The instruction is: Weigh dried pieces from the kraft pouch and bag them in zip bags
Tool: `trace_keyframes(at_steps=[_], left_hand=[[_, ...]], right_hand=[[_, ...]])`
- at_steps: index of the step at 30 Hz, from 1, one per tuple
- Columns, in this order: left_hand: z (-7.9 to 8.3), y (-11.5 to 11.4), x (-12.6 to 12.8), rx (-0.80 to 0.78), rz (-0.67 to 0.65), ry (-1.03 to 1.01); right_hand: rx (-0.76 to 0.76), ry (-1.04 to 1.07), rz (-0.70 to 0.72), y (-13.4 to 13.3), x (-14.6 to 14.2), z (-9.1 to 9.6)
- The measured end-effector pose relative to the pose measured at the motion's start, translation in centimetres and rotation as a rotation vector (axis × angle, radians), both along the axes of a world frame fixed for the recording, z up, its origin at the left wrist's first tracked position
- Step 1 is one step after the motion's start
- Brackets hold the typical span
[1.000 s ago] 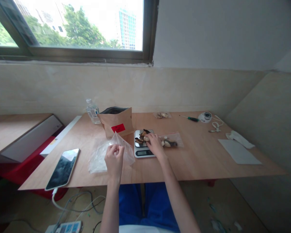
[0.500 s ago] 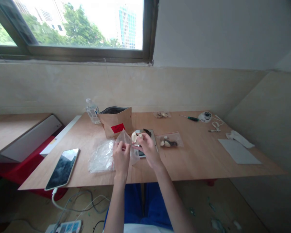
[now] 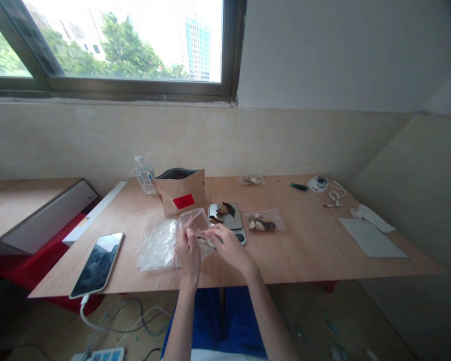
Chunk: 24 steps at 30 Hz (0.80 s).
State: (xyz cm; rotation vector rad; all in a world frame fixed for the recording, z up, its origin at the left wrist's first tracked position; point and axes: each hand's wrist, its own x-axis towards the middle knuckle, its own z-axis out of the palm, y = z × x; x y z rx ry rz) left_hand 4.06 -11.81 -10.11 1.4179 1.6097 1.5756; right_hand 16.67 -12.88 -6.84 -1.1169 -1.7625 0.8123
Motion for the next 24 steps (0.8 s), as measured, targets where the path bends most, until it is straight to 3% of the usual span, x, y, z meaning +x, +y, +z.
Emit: trace_keyframes(at_steps=[3,6,10,13,19,24], left_hand=[[-0.1,0.0,-0.2,-0.032,0.052,0.022],[0.0,0.0,-0.3,-0.019,0.071,0.007],[0.2,-0.1,-0.2,-0.023,0.067,-0.032],[0.2,-0.1,-0.2,-0.047,0.066,-0.046],[-0.1,0.1,-0.3,-0.033,0.058,-0.039],[0.0,0.0,-0.2,-0.063,0.062,0.000]], right_hand=[[0.086,0.007,-0.201,1.5,0.8,-1.3],[0.125,-0.204,-0.414,3.7,1.0,-3.7],[0.121,-0.542,-0.445,5.6,0.6,-5.9],[0.131,-0.588,-0.440,6.1,0.4,-6.6],[0.076,-0.300,-0.442,6.0,1.3,-6.6],[-0.018,0.179,-0.477,4.1,1.3,-3.6]])
